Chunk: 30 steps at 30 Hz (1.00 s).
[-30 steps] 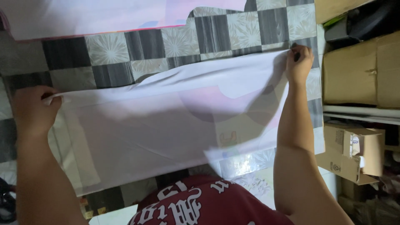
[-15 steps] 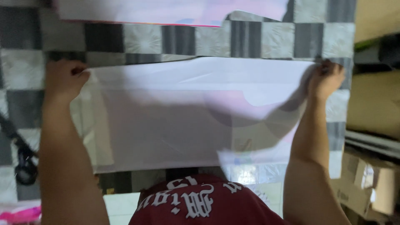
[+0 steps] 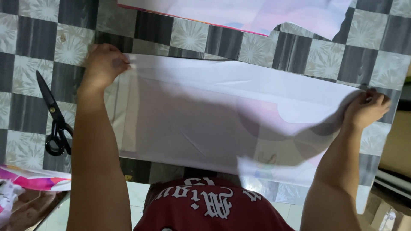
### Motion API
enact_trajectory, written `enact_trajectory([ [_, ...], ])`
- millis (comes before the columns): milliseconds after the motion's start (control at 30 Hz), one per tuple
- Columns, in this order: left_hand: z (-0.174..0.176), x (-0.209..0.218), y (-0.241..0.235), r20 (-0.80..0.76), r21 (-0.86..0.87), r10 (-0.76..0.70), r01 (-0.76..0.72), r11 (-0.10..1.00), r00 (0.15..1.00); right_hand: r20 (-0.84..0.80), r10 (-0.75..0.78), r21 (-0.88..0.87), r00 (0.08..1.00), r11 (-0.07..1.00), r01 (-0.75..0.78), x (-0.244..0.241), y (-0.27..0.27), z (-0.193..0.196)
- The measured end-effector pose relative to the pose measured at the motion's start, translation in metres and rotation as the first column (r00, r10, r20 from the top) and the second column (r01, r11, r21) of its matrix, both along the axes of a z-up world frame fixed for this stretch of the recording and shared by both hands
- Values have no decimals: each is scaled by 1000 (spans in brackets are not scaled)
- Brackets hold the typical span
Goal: Cutting out garment patterns from a sheet of printed fabric using scissors on a work table.
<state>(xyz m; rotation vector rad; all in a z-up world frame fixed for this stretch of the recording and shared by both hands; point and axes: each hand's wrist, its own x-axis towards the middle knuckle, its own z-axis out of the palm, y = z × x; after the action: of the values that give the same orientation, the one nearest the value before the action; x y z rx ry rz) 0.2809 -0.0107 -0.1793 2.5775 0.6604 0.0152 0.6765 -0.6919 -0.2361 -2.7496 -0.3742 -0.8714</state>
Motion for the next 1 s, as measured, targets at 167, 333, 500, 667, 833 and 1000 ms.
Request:
enact_trajectory([
  [167, 3, 15, 12, -182, 30, -14, 20, 999, 983, -8, -11, -18, 1000, 1000, 11, 6, -7, -5],
  [333, 2, 29, -5, 233, 375, 11, -100, 922, 972, -5, 20, 10, 1000, 1000, -20, -1, -1, 2],
  [500, -6, 16, -45, 427, 578, -158, -134, 805, 890, 52, 199, -34, 979, 980, -197, -75, 54, 58],
  [667, 2, -7, -81, -63, 217, -166, 176, 960, 984, -524, -8, -92, 852, 995, -47, -136, 71, 53],
  [833, 1, -17, -80, -119, 184, -113, 134, 974, 986, -538, -27, -92, 843, 995, -27, -138, 59, 33],
  [1000, 18, -23, -91, -140, 176, -11, 36, 984, 990, -512, -12, -108, 859, 993, -51, -144, 58, 41],
])
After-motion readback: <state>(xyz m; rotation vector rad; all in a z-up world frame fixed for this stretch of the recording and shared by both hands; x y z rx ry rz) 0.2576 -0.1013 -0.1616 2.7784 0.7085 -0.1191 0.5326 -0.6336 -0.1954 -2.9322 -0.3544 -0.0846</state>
